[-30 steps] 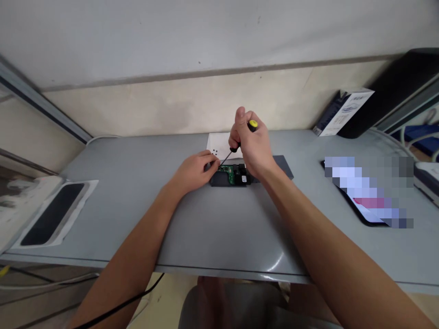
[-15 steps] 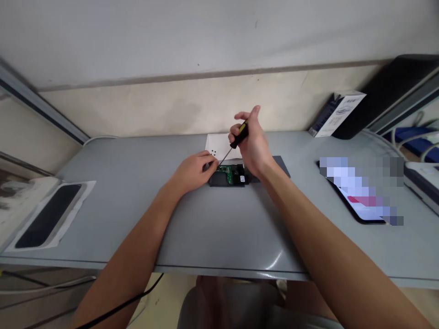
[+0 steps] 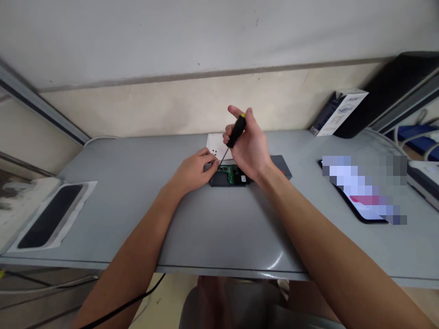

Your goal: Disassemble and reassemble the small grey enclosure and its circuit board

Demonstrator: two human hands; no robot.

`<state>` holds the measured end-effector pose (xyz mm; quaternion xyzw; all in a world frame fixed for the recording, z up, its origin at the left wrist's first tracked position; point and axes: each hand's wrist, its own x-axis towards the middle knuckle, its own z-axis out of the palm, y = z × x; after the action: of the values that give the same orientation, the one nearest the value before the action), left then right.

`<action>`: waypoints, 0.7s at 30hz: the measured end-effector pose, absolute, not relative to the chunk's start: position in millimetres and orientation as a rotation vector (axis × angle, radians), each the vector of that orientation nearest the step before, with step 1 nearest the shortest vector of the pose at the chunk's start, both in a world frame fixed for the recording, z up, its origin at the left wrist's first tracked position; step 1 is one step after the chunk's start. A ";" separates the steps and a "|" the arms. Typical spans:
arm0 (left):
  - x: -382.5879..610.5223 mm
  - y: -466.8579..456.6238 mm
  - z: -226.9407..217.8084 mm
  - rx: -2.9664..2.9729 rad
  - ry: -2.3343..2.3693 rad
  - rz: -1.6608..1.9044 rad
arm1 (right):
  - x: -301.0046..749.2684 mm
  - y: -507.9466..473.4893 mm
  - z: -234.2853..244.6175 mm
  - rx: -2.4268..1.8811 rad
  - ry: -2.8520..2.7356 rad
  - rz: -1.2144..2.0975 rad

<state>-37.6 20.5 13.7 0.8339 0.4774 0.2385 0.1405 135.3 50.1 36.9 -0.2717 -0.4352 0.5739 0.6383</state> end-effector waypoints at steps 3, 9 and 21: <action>-37.7 21.1 13.2 2.380 1.373 0.671 | 136.8 49.3 37.6 -0.619 -1.003 1.302; -37.6 22.3 13.3 2.320 1.363 0.654 | 137.8 55.3 32.5 -0.681 -0.961 1.206; -22.5 14.7 33.9 2.174 1.898 0.304 | 137.0 43.8 37.6 -0.667 -1.198 1.092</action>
<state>-22.5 14.7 33.9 0.7436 0.6495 0.1039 0.1196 137.0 43.8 37.6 -0.2926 -0.5253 0.4787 0.6398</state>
